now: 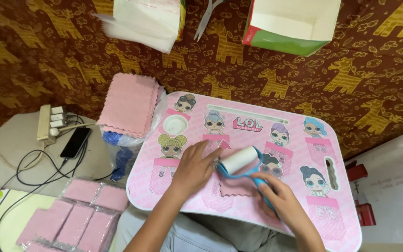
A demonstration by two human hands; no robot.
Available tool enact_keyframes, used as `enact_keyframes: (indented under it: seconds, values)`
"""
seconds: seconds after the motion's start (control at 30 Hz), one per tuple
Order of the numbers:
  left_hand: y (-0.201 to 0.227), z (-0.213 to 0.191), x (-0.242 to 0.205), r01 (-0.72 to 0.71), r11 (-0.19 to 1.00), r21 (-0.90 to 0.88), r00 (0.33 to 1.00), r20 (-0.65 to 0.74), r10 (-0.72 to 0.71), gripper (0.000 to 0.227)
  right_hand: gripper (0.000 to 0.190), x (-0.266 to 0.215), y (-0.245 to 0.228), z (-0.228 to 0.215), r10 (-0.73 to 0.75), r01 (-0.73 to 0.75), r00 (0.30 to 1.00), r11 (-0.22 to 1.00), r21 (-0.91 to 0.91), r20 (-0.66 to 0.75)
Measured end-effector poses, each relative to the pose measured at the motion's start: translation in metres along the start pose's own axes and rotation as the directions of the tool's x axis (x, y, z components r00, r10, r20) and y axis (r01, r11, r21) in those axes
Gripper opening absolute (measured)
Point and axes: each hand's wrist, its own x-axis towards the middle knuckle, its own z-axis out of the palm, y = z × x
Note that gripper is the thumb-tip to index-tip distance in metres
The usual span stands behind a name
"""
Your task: The person uses a lint roller to remove debris from several small pieces of fabric on a small table.
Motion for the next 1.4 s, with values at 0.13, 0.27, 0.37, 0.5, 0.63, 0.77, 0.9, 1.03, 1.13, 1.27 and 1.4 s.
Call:
enact_keyframes:
  seconds: [0.13,0.27,0.37,0.5,0.63,0.77,0.9,1.03,1.13,1.27,1.4]
  values:
    - [0.004,0.0,0.0,-0.039,0.995,0.089,0.999,0.0,0.039,0.05,0.043,-0.046,0.048,-0.016,0.132,-0.128,0.984,0.991,0.039,-0.118]
    - [0.004,0.002,0.0,-0.049,0.994,0.1,0.999,-0.013,0.05,0.051,0.046,-0.055,0.173,-0.039,-0.02,0.025,0.995,0.999,0.046,-0.094]
    - [0.005,0.001,0.0,-0.07,0.991,0.113,0.996,-0.055,0.077,0.051,0.055,-0.058,0.179,-0.022,-0.093,0.107,0.986,0.989,0.103,-0.14]
    - [0.005,0.002,-0.001,-0.065,0.992,0.11,0.996,-0.055,0.072,0.05,0.048,-0.04,0.077,0.014,-0.022,0.046,0.986,0.989,0.143,-0.164]
    - [0.004,0.002,-0.001,-0.053,0.992,0.112,0.998,-0.035,0.057,0.051,0.045,0.007,0.026,0.026,-0.042,0.066,0.983,0.989,0.135,-0.176]
    - [0.006,0.0,-0.001,-0.04,0.993,0.111,0.998,-0.034,0.044,0.052,0.043,0.012,-0.005,0.036,0.001,0.024,0.983,0.991,0.135,-0.183]
    - [0.004,0.001,-0.001,-0.031,0.995,0.095,0.999,-0.022,0.034,0.051,0.046,-0.012,0.015,0.031,0.015,0.015,0.981,0.988,0.155,-0.191]
    - [0.005,0.001,0.0,-0.052,0.994,0.1,0.998,-0.041,0.056,0.05,0.047,-0.049,0.086,0.009,0.023,0.002,0.99,0.984,0.177,-0.141]
    - [0.005,0.003,-0.001,-0.039,0.993,0.109,0.999,-0.02,0.041,0.051,0.046,-0.059,0.17,-0.025,-0.13,0.158,0.978,0.973,0.17,-0.165]
    - [0.005,0.002,0.0,-0.037,0.99,0.133,0.999,-0.018,0.04,0.051,0.05,-0.06,0.15,-0.056,-0.032,0.054,0.992,0.981,0.187,-0.121]
    - [0.001,0.005,-0.002,-0.039,0.994,0.102,0.999,-0.018,0.041,0.05,0.044,-0.044,0.053,-0.042,0.158,-0.156,0.987,0.986,0.055,-0.031]
